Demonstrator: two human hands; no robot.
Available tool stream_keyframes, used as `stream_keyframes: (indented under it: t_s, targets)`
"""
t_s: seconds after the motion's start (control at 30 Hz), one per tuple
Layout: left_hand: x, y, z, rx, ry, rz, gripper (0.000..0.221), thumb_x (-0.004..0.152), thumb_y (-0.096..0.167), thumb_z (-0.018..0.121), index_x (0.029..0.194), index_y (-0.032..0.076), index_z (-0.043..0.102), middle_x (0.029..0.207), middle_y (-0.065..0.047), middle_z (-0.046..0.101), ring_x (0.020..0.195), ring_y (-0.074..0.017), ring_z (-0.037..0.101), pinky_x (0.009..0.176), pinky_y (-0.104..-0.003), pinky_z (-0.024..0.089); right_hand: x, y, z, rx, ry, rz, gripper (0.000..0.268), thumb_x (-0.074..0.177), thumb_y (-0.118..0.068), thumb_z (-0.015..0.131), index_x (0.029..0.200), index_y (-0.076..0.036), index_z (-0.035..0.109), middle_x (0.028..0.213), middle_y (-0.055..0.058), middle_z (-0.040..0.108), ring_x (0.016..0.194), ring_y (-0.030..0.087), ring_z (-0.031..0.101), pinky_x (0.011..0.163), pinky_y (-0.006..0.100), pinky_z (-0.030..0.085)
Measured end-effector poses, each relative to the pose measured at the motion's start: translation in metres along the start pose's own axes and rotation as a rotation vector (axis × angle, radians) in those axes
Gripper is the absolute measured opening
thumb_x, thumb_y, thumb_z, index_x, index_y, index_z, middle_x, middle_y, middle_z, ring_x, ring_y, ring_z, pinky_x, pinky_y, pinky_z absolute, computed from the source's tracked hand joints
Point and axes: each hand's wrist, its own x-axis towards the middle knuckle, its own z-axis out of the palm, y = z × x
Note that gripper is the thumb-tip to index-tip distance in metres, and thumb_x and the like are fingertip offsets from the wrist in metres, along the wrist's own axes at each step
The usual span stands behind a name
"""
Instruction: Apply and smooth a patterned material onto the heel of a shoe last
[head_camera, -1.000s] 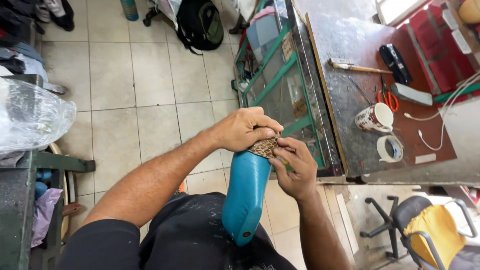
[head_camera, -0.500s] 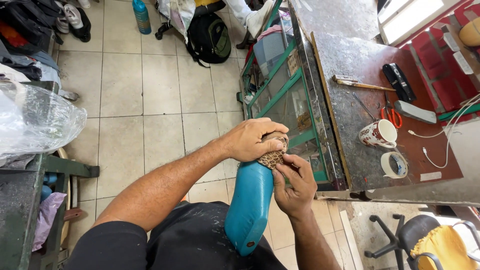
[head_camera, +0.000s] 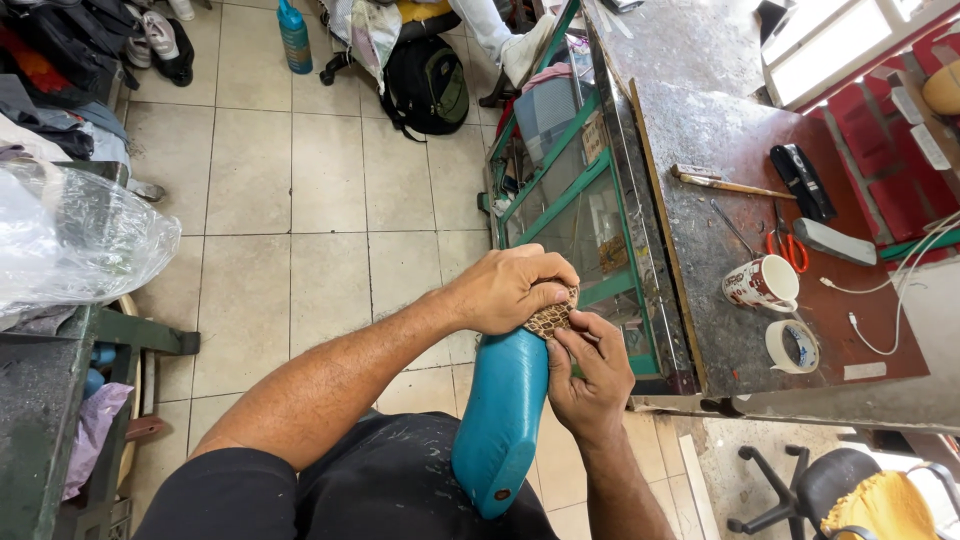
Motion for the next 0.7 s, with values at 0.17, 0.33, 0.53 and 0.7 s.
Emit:
stream_keyframes:
  t_s: [0.17, 0.33, 0.53, 0.7]
  targets:
    - [0.002, 0.003, -0.002, -0.003, 0.03, 0.014, 0.022, 0.101, 0.045, 0.057, 0.112, 0.032, 0.071, 0.092, -0.007, 0.067, 0.094, -0.0381, 0.072, 0.084, -0.047, 0.058, 0.001, 0.007, -0.001, 0.031, -0.008, -0.021, 0.013, 0.089, -0.008, 0.078, 0.1, 0.0, 0.078, 0.111, 0.019, 0.069, 0.092, 0.039, 0.073, 0.072, 0.041, 0.063]
    - [0.002, 0.001, -0.002, 0.053, -0.002, 0.108, 0.026, 0.101, 0.036, 0.052, 0.114, 0.022, 0.07, 0.103, -0.003, 0.07, 0.095, -0.0219, 0.066, 0.08, -0.04, 0.051, 0.008, 0.013, -0.011, -0.128, -0.131, -0.224, 0.014, 0.099, -0.01, 0.064, 0.1, 0.001, 0.072, 0.105, 0.02, 0.072, 0.094, 0.031, 0.071, 0.083, 0.038, 0.061]
    - [0.002, 0.004, -0.002, 0.074, -0.067, 0.073, 0.029, 0.101, 0.039, 0.051, 0.116, 0.023, 0.07, 0.098, -0.003, 0.069, 0.095, -0.022, 0.064, 0.078, -0.04, 0.049, 0.004, 0.034, -0.011, -0.236, -0.11, -0.118, 0.019, 0.106, -0.018, 0.056, 0.107, -0.004, 0.068, 0.102, 0.015, 0.074, 0.089, 0.029, 0.074, 0.072, 0.035, 0.058]
    - [-0.001, 0.006, -0.009, 0.055, -0.041, 0.079, 0.024, 0.1, 0.037, 0.055, 0.11, 0.025, 0.072, 0.102, 0.0, 0.072, 0.098, -0.0192, 0.065, 0.081, -0.038, 0.05, 0.006, 0.029, -0.009, -0.153, -0.123, -0.276, 0.014, 0.098, -0.001, 0.063, 0.111, 0.001, 0.067, 0.105, 0.02, 0.073, 0.094, 0.031, 0.073, 0.081, 0.036, 0.062]
